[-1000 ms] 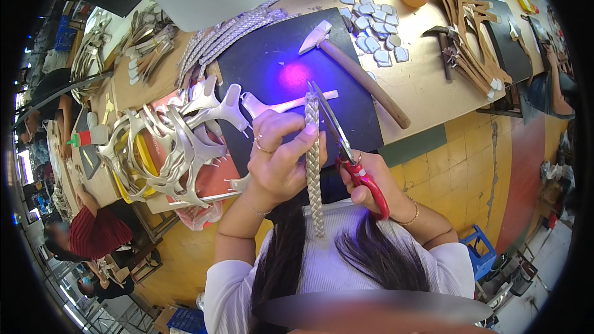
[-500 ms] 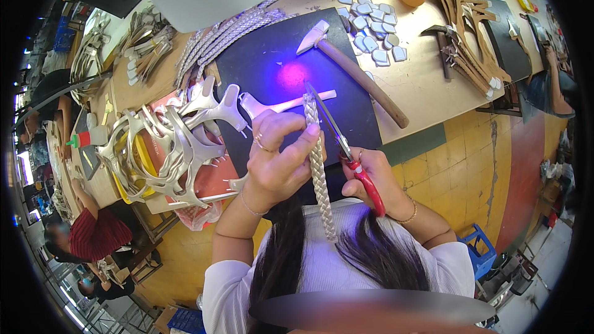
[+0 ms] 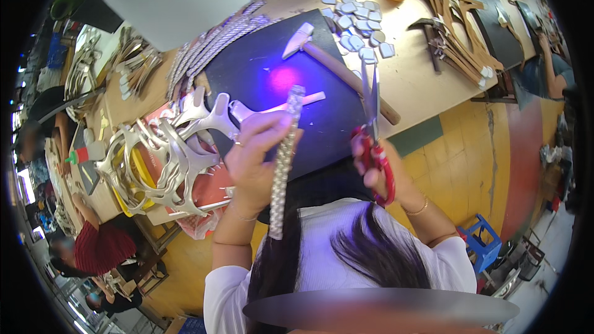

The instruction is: The person cuts braided cords with scissors and wraps them around white plastic shoe heel components. They repeatedly pick up cords, cut them to length, and fit them onto the heel pieces on a cluttered workbench.

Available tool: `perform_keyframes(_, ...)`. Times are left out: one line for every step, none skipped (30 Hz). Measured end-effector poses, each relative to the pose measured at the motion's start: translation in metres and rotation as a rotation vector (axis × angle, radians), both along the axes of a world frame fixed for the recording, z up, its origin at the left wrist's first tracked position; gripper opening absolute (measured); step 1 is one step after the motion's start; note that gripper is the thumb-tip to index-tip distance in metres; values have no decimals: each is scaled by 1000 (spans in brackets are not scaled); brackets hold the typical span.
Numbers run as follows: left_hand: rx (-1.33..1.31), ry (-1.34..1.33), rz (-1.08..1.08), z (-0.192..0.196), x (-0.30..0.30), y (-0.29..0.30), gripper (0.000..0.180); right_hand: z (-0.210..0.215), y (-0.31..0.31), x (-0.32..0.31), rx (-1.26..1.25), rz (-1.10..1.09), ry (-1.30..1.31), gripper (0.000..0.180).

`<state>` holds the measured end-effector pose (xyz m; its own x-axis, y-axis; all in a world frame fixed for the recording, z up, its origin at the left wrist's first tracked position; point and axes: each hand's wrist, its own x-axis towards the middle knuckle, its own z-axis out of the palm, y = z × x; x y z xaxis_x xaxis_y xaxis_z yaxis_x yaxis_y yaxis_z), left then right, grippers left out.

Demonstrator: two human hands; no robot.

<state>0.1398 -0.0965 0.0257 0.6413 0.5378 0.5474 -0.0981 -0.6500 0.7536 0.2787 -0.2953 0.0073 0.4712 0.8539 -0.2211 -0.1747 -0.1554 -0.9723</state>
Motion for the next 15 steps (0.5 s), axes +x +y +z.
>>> perform_keyframes(-84, 31, 12, -1, -3, 2, 34, 3, -5, 8, -53, -57, -62, 65)
perform_keyframes(-151, 70, 20, -1, -9, 6, 34, 6, -10, 24, -223, -151, -244, 62)
perform_keyframes(-297, 96, -12, 0, -17, 11, 35, 6, -13, 41, -445, -245, -398, 60)
perform_keyframes(-338, 94, -73, 1, -23, 18, 33, 10, -20, 57, -576, -285, -592, 58)
perform_keyframes(-392, 93, -133, 1, -29, 25, 33, 12, -29, 75, -706, -327, -793, 55)
perform_keyframes(-474, 43, -179, 2, -33, 31, 34, 6, -29, 89, -785, -390, -906, 54)
perform_keyframes(-557, -10, -226, 2, -36, 37, 36, -1, -30, 100, -900, -401, -927, 53)
perform_keyframes(-606, -25, -271, 4, -39, 42, 39, -8, -33, 109, -960, -405, -980, 52)
perform_keyframes(-761, -60, -266, 6, -42, 42, 36, -15, -35, 117, -1018, -403, -1032, 51)
perform_keyframes(-763, 20, -214, 10, -45, 44, 34, -23, -36, 123, -1034, -417, -1037, 50)
perform_keyframes(-786, 65, -184, 14, -47, 44, 31, -31, -34, 128, -1044, -424, -1042, 48)
perform_keyframes(-817, 151, -125, 17, -47, 44, 29, -37, -34, 132, -1069, -422, -1027, 47)
perform_keyframes(-857, 189, -99, 19, -46, 46, 28, -41, -35, 135, -1070, -398, -1055, 46)
perform_keyframes(-918, 204, -70, 20, -43, 47, 27, -43, -35, 139, -1087, -375, -1066, 46)
perform_keyframes(-872, 278, -88, 21, -40, 49, 27, -44, -35, 142, -1104, -356, -1078, 45)
